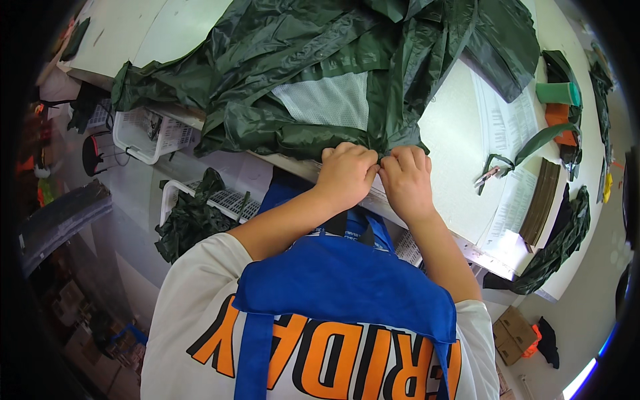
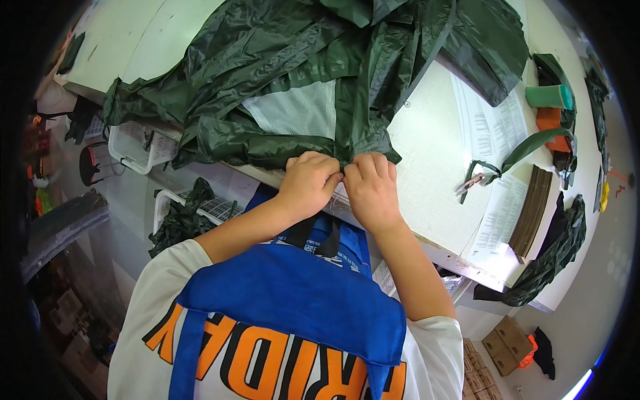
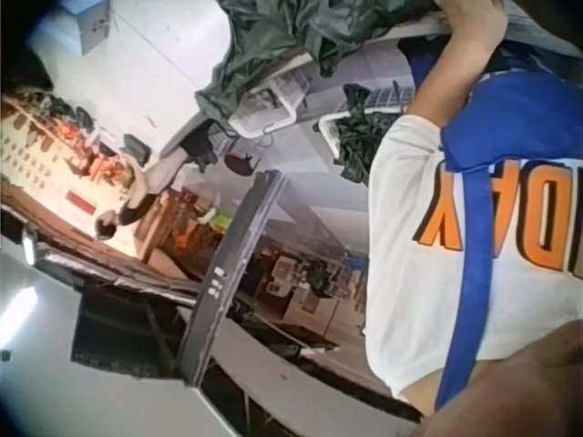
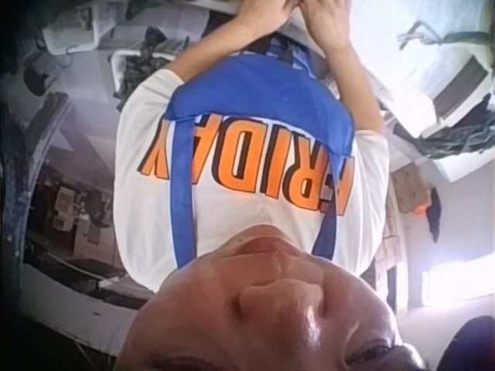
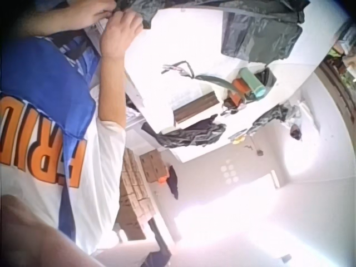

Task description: The person trims excess fabric and threads from the seams of a green jacket using small scissors. They repeatedly unfold, inspect, and cut along the edges, then refold the jacket on the table.

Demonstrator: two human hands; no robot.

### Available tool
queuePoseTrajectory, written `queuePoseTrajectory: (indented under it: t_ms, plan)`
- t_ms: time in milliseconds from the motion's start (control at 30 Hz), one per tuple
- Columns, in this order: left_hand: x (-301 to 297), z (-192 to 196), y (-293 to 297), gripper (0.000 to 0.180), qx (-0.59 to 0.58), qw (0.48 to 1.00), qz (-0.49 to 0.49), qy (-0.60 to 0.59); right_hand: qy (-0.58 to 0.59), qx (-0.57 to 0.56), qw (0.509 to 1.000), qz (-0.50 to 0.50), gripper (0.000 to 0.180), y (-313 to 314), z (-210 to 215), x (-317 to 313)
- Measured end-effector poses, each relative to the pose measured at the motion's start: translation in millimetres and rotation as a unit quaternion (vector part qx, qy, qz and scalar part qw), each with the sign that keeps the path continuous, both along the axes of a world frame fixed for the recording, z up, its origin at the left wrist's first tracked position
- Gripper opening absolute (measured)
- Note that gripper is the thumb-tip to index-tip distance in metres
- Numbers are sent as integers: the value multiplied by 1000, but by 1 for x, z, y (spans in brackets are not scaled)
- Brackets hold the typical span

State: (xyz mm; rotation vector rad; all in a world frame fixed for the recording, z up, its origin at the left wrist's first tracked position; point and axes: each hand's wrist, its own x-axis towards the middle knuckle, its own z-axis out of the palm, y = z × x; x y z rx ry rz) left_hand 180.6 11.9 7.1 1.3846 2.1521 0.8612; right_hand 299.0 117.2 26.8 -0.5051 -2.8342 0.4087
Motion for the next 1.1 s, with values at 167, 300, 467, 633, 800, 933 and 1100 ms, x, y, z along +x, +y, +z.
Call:
queuePoseTrajectory:
  t_ms: [167, 300, 467, 633, 800, 933, 1100]
  plan:
    - [-5, 11, 1, 9, 7, 998, 42, 40, -12, 20, 1000, 15, 17, 6, 8, 1]
    - [-13, 17, -1, 8, 14, 997, 63, 50, -26, 35, 999, 27, 16, 14, 13, 5]
    - [-36, 27, -20, 8, 28, 993, 82, 76, -32, 34, 999, -2, 15, 21, 14, 14]
    - [-34, 32, -28, 7, 30, 993, 68, 87, -76, -8, 997, 7, 23, 16, 17, 11]
    - [-25, 24, -28, 12, 30, 997, 37, 58, 45, -43, 997, 53, 15, -6, 28, -23]
    - [-22, 21, -31, 13, 22, 999, 36, 17, 29, -38, 996, 77, 12, -10, -1, -34]
    - [-31, 19, -32, 8, 72, 995, 72, 13, 53, -83, 992, 82, 13, -6, -3, -31]
